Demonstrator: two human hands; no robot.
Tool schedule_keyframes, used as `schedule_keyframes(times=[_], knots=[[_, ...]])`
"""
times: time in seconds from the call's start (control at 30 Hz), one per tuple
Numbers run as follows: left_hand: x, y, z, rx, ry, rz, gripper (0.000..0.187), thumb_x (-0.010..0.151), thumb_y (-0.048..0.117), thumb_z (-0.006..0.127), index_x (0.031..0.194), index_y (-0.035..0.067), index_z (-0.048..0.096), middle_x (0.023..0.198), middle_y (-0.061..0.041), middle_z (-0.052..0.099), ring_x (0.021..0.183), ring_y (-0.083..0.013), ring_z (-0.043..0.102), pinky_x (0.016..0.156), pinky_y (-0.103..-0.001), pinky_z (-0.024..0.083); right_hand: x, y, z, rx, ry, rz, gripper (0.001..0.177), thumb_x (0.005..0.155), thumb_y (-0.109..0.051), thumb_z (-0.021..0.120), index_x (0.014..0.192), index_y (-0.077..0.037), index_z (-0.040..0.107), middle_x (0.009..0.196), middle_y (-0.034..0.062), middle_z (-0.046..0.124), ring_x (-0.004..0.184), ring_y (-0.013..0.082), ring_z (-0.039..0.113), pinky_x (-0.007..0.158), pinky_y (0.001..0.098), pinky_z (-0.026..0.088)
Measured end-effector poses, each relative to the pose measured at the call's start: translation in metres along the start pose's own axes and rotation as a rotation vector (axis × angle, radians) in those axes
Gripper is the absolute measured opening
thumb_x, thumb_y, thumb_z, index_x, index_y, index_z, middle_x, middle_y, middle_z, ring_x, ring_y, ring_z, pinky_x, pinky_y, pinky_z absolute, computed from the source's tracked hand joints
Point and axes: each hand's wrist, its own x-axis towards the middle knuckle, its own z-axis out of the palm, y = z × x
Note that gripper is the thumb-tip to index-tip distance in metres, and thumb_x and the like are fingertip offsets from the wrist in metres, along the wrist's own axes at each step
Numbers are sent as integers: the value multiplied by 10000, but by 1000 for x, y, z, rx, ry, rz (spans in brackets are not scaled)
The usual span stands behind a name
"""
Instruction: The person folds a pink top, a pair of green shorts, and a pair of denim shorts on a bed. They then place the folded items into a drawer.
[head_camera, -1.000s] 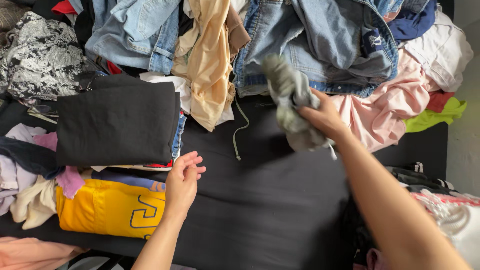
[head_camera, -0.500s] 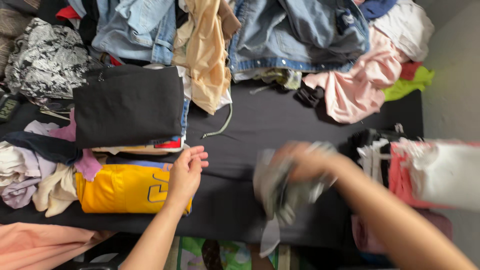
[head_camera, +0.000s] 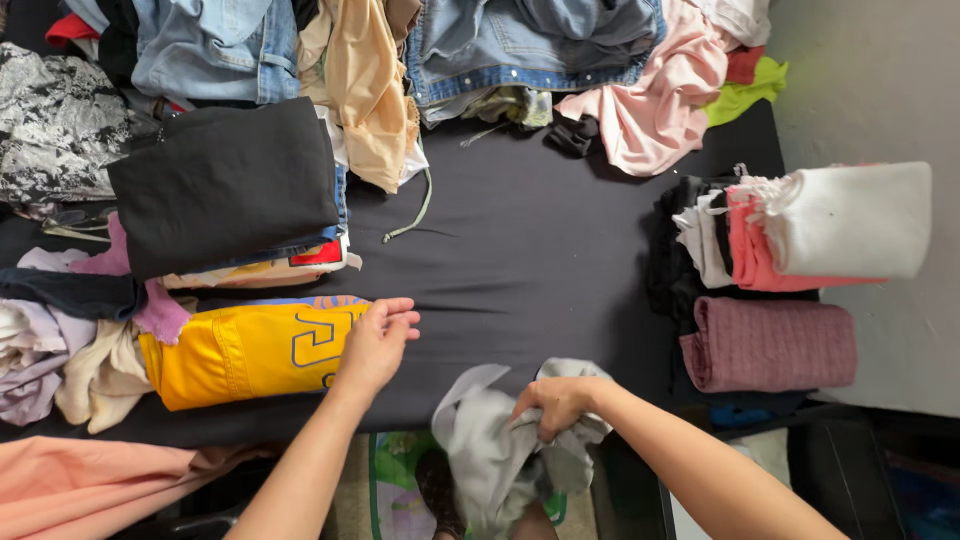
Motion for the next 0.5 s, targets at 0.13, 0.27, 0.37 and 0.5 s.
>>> schedule_keyframes(times=[0.13, 0.27, 0.37, 0.5], knots=[[-6, 2, -15, -83, 71, 25, 325, 991, 113, 505, 1278, 18, 623, 1158, -114, 756, 919, -166, 742, 810, -296, 571, -59, -40, -71, -177, 215, -156, 597, 671, -230, 822, 1252, -148, 709, 1058, 121, 750, 948, 298, 732, 823, 389, 587], [-11, 11, -34, -166, 170, 93, 327, 993, 108, 500, 1284, 7, 611, 1163, -120, 749, 923, -161, 741, 806, -294, 572, -129, -27, -191, -23, 1049, -140, 594, 655, -139, 788, 1234, -104, 661, 1072, 103, 747, 978, 267, 719, 856, 382, 573], [-24, 6, -48, -172, 219, 110, 333, 994, 107, 502, 1296, 6, 600, 1185, -114, 736, 942, -159, 731, 822, -286, 565, -103, -19, -237, -42, 1694, -318, 684, 847, -65, 799, 1474, -25, 529, 1356, 216, 583, 1312, 341, 552, 1118, 433, 442], [-34, -11, -58, -192, 257, 70, 332, 987, 99, 509, 1289, 0, 607, 1189, -127, 730, 943, -169, 726, 834, -284, 564, 4, -27, -228, 20, 1858, -210, 618, 808, -50, 687, 1407, -53, 536, 1306, 229, 553, 1238, 402, 569, 1096, 456, 481]])
